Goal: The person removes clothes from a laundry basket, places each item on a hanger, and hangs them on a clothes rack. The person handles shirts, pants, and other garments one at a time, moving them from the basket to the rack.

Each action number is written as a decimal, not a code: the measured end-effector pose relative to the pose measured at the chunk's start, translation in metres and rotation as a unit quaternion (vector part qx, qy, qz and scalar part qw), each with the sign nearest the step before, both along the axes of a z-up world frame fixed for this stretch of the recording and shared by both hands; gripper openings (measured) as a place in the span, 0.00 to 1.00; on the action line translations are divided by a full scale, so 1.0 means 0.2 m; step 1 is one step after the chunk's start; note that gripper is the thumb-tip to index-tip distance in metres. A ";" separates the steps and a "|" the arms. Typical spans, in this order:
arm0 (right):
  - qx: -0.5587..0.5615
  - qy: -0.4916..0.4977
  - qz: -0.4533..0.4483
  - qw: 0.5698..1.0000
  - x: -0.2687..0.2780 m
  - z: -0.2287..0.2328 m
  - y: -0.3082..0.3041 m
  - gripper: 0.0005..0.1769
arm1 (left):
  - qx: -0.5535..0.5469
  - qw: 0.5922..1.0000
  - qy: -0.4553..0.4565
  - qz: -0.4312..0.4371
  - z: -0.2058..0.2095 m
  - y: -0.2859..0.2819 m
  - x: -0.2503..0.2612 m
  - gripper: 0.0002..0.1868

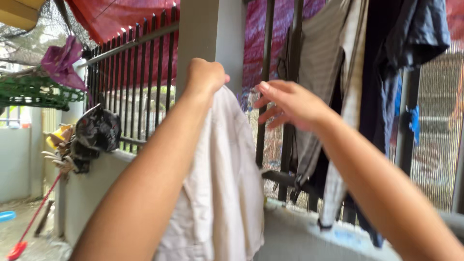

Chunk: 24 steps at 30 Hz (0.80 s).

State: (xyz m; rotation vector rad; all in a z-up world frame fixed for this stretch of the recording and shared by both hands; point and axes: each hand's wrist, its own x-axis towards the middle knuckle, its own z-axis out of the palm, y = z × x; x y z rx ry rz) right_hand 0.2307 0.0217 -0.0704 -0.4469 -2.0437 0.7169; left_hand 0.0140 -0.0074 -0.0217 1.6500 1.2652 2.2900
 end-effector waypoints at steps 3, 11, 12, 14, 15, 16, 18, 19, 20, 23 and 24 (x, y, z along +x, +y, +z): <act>-0.085 0.053 0.126 0.987 -0.06 -0.24 -0.16 0.46 | -0.042 0.997 -0.040 -0.056 -0.11 -0.04 0.05 0.16; -0.150 0.122 0.139 0.971 -0.05 -0.42 -0.42 0.43 | -0.044 0.968 0.006 -0.247 -0.38 -0.08 0.33 0.40; -0.146 0.136 0.126 0.972 -0.03 -0.44 -0.42 0.41 | -0.106 0.960 0.032 -0.258 -0.41 -0.10 0.35 0.47; -0.151 0.166 0.133 0.965 0.02 -0.48 -0.42 0.36 | -0.174 0.925 0.103 -0.322 -0.45 -0.15 0.41 0.57; -0.161 0.183 0.153 0.958 0.05 -0.50 -0.42 0.33 | -0.181 0.898 0.145 -0.375 -0.46 -0.18 0.43 0.59; -0.165 0.199 0.174 0.950 0.08 -0.50 -0.40 0.31 | -0.182 0.866 0.190 -0.424 -0.46 -0.21 0.46 0.62; -0.150 0.242 0.205 0.936 0.12 -0.53 -0.38 0.31 | -0.172 0.870 0.141 -0.440 -0.50 -0.26 0.52 0.52; -0.142 0.263 0.221 0.928 0.14 -0.55 -0.37 0.31 | -0.169 0.871 0.116 -0.447 -0.51 -0.29 0.55 0.51; -0.130 0.278 0.177 0.935 0.16 -0.58 -0.36 0.29 | -0.164 0.893 0.143 -0.393 -0.51 -0.31 0.56 0.52; -0.096 0.326 0.070 0.938 0.22 -0.61 -0.34 0.26 | -0.124 0.934 0.170 -0.289 -0.46 -0.34 0.59 0.55; -0.088 0.346 0.054 0.933 0.25 -0.59 -0.33 0.25 | -0.098 0.938 0.145 -0.298 -0.42 -0.34 0.57 0.56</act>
